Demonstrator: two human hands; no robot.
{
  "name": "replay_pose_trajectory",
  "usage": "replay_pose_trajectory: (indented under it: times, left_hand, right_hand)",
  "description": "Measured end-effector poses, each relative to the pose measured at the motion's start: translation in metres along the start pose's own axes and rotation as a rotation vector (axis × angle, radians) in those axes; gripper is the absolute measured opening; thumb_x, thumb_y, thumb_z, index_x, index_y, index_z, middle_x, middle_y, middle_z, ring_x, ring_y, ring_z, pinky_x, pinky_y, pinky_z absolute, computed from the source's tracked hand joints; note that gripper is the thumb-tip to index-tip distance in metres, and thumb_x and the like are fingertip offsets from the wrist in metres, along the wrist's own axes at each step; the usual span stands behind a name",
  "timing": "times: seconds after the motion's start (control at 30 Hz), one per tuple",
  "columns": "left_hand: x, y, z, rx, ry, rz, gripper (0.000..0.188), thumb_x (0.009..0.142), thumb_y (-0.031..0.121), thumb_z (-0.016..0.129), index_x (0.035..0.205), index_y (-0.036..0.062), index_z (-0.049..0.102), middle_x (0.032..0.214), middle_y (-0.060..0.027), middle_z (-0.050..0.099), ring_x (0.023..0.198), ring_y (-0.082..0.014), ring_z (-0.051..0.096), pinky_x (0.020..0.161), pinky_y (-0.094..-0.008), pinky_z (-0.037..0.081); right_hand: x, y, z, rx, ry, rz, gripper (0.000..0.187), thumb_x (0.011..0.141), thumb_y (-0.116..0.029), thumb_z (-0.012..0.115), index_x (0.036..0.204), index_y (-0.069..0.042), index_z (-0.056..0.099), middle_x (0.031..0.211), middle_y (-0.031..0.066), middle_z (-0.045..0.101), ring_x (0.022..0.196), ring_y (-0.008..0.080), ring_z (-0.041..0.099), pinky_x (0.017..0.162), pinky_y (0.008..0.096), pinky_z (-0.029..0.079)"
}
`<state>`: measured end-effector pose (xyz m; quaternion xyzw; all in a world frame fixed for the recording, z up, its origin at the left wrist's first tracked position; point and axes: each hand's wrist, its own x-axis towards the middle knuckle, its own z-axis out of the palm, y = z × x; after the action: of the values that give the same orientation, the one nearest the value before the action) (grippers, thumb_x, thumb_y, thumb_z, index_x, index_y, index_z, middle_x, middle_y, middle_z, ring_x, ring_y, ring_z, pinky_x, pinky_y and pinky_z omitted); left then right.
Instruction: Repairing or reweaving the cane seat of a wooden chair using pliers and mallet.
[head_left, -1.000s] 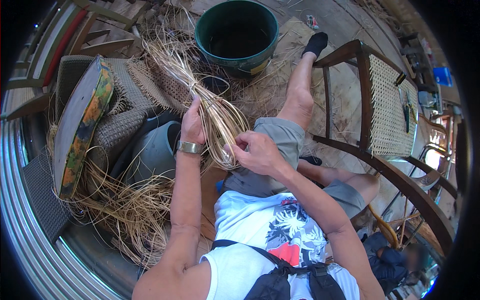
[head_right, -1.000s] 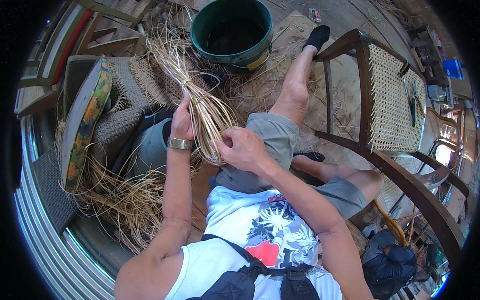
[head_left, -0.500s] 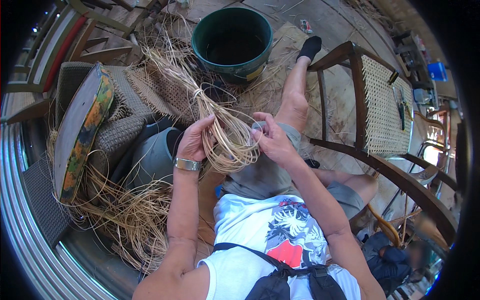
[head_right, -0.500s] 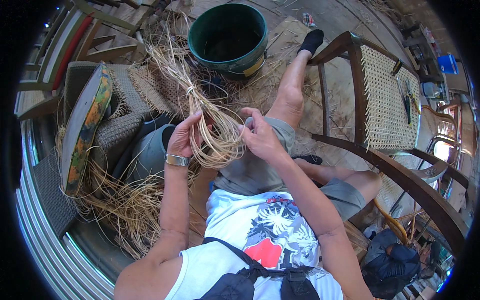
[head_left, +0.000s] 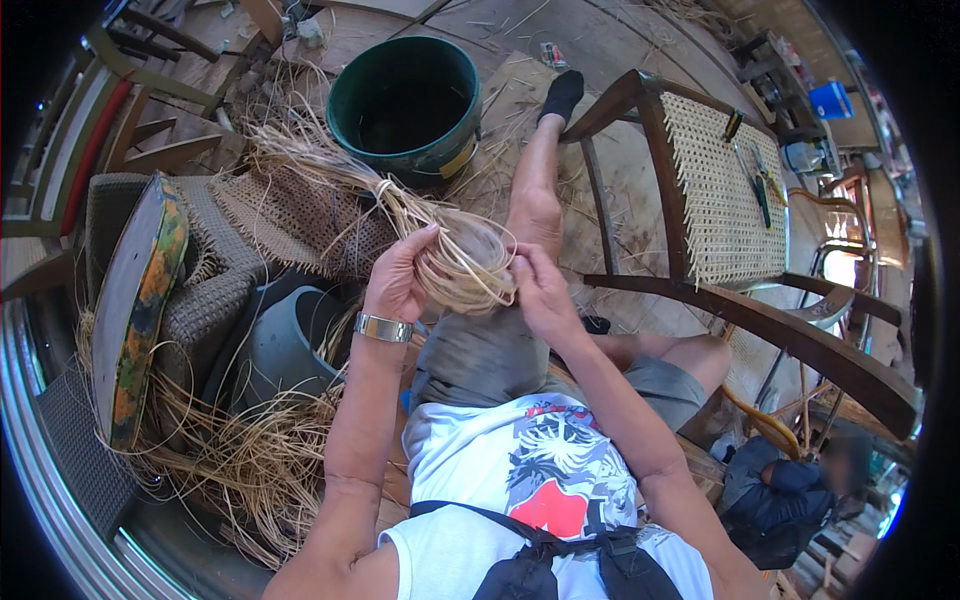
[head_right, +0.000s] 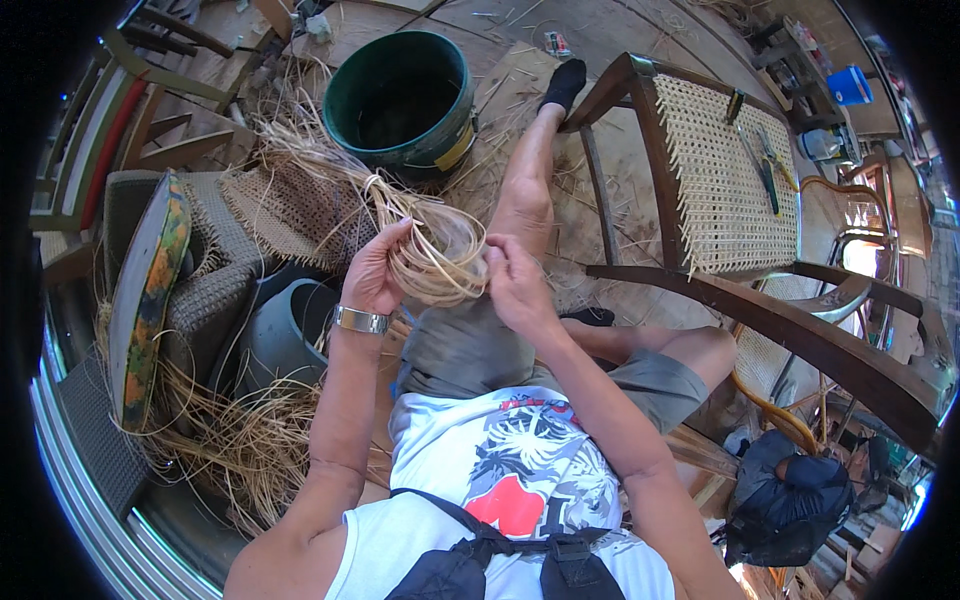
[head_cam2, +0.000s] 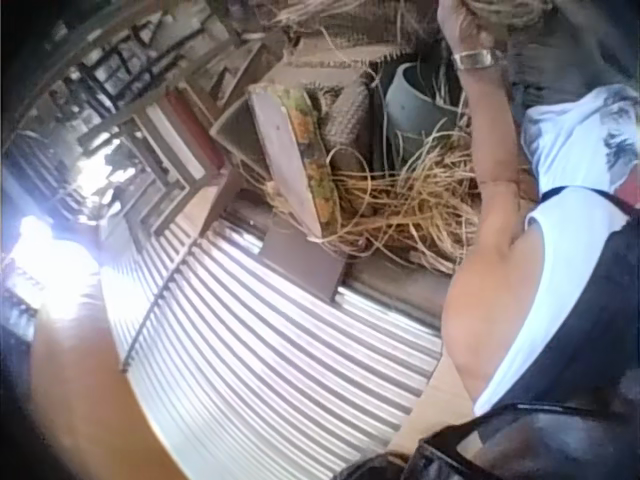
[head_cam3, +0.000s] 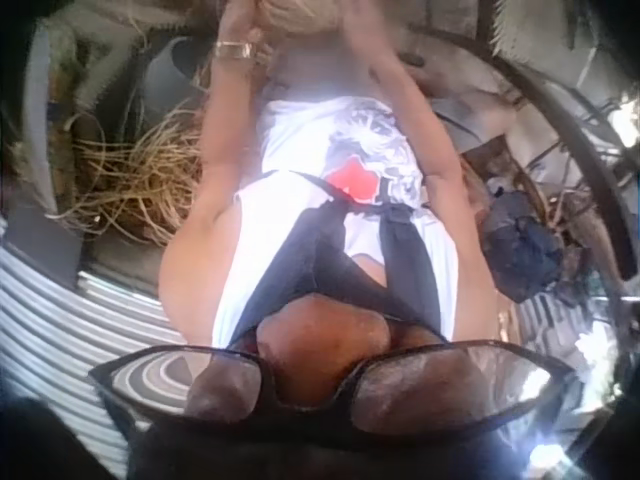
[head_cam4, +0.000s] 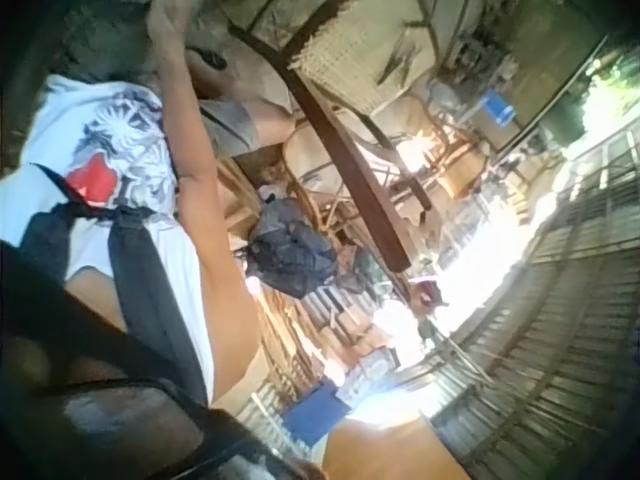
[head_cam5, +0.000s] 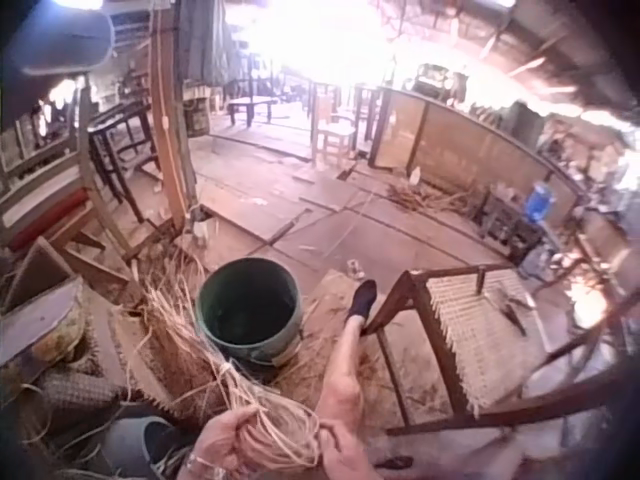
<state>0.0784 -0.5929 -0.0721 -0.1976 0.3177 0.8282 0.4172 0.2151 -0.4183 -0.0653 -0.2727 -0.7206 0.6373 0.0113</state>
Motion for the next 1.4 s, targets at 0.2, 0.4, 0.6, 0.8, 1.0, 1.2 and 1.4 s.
replay_pose_trajectory:
  times: [0.2, 0.4, 0.6, 0.8, 1.0, 1.2, 1.4]
  left_hand:
    - [0.017, -0.006, -0.001, 0.025, -0.002, -0.004, 0.009, 0.098, 0.008, 0.067, 0.104, 0.0017, 0.069, 0.098, -0.0109, 0.076, 0.088, -0.0207, 0.075, 0.081, -0.0359, 0.064]
    - [0.015, -0.008, 0.003, 0.057, -0.004, 0.023, 0.013, 0.097, 0.008, 0.068, 0.107, 0.0008, 0.068, 0.101, -0.0114, 0.076, 0.089, -0.0216, 0.075, 0.083, -0.0368, 0.064]
    - [0.009, -0.008, 0.001, -0.059, -0.019, 0.029, 0.012, 0.098, 0.011, 0.066, 0.106, 0.0018, 0.068, 0.102, -0.0114, 0.075, 0.089, -0.0213, 0.074, 0.082, -0.035, 0.064]
    - [0.001, -0.011, -0.02, -0.189, -0.04, -0.008, 0.024, 0.099, 0.021, 0.064, 0.113, 0.0021, 0.067, 0.108, -0.0167, 0.074, 0.1, -0.0346, 0.073, 0.091, -0.0519, 0.062]
    - [-0.006, -0.008, -0.035, -0.215, 0.022, -0.017, 0.028, 0.098, 0.024, 0.064, 0.114, 0.0021, 0.067, 0.112, -0.0147, 0.071, 0.102, -0.0314, 0.066, 0.092, -0.0569, 0.058]
    - [-0.011, -0.004, -0.038, -0.261, 0.056, -0.033, 0.031, 0.095, 0.023, 0.068, 0.117, 0.0015, 0.065, 0.112, -0.0153, 0.068, 0.106, -0.0332, 0.064, 0.094, -0.0554, 0.057]
    - [-0.013, -0.007, -0.035, -0.226, 0.113, 0.01, 0.032, 0.096, 0.027, 0.066, 0.118, 0.0029, 0.065, 0.111, -0.0153, 0.069, 0.104, -0.0328, 0.065, 0.093, -0.0551, 0.057]
  right_hand:
    - [-0.025, -0.008, -0.03, 0.02, 0.083, -0.068, 0.026, 0.106, -0.019, 0.056, 0.127, -0.003, 0.059, 0.101, 0.0072, 0.065, 0.082, 0.0122, 0.065, 0.073, 0.029, 0.053]
    - [-0.024, -0.048, -0.032, -0.33, 0.291, -0.631, 0.024, 0.098, -0.005, 0.066, 0.121, -0.004, 0.062, 0.094, 0.0038, 0.063, 0.086, 0.0109, 0.06, 0.074, 0.0283, 0.049]
    - [-0.017, -0.026, -0.027, -0.213, 0.023, -0.348, 0.013, 0.098, -0.007, 0.067, 0.11, -0.002, 0.066, 0.086, 0.0018, 0.064, 0.085, 0.0087, 0.059, 0.076, 0.0283, 0.049]
    - [-0.018, -0.001, -0.007, 0.36, -0.21, 0.03, 0.014, 0.106, -0.014, 0.058, 0.108, -0.002, 0.063, 0.091, -0.0013, 0.065, 0.084, 0.0059, 0.057, 0.08, 0.0236, 0.048]
    - [-0.022, 0.002, 0.006, 0.323, -0.274, -0.041, 0.013, 0.104, -0.01, 0.057, 0.111, 0.0, 0.062, 0.095, -0.0011, 0.062, 0.083, 0.0054, 0.055, 0.076, 0.0226, 0.047]
    - [-0.019, 0.007, 0.007, 0.321, -0.269, -0.064, 0.012, 0.104, -0.006, 0.056, 0.114, -0.004, 0.061, 0.091, -0.0021, 0.06, 0.079, 0.0038, 0.052, 0.072, 0.0208, 0.044]
    - [-0.02, 0.01, 0.008, 0.253, -0.29, -0.1, 0.012, 0.102, -0.003, 0.056, 0.112, -0.008, 0.061, 0.087, -0.0036, 0.058, 0.075, 0.0034, 0.05, 0.068, 0.0214, 0.043]
